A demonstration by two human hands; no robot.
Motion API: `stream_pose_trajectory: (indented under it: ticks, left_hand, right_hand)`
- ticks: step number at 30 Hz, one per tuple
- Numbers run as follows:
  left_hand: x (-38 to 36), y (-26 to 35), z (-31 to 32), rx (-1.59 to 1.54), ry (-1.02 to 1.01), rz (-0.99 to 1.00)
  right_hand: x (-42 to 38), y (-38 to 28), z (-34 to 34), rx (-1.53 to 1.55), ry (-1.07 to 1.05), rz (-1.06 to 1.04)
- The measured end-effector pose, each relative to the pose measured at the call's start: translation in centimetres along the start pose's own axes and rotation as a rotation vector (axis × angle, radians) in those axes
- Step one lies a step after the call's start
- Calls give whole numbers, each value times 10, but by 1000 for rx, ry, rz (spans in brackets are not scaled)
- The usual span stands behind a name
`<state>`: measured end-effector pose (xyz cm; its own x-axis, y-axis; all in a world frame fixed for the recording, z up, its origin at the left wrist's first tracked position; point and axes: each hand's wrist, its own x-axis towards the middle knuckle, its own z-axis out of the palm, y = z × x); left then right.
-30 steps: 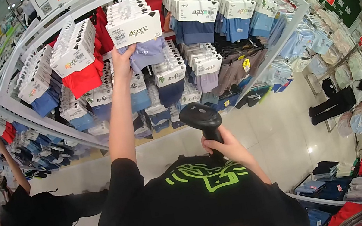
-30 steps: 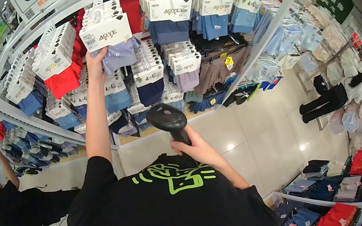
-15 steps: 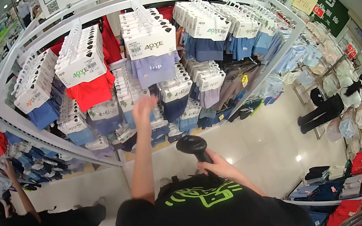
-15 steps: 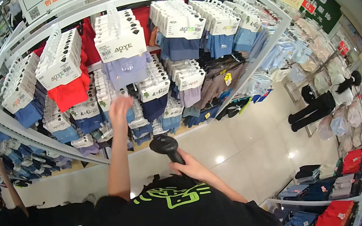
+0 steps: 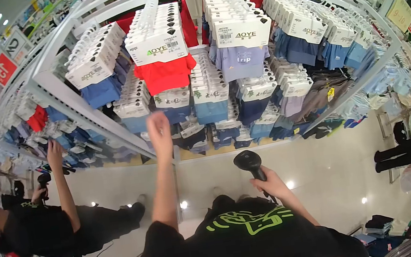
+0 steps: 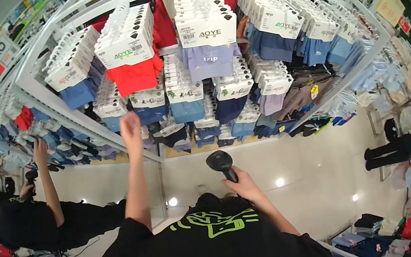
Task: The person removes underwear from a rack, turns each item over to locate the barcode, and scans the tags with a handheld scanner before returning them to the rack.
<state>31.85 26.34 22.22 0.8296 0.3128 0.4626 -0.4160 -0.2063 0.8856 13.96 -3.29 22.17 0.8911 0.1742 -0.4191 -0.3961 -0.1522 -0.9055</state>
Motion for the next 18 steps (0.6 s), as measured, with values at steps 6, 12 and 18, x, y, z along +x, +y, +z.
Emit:
stream_pose_trajectory:
  ticks: [6,12,18]
  left_hand:
    - [98,84,2,140,126,345]
    - [123,84,23,105,90,232]
    - [139,81,21,152,57,227]
  right_hand:
    - [-13,1,-9,-34,16,-55]
    - [-15,27,-28,18,-26,2]
    - [-13,23,-16,73,-42,52]
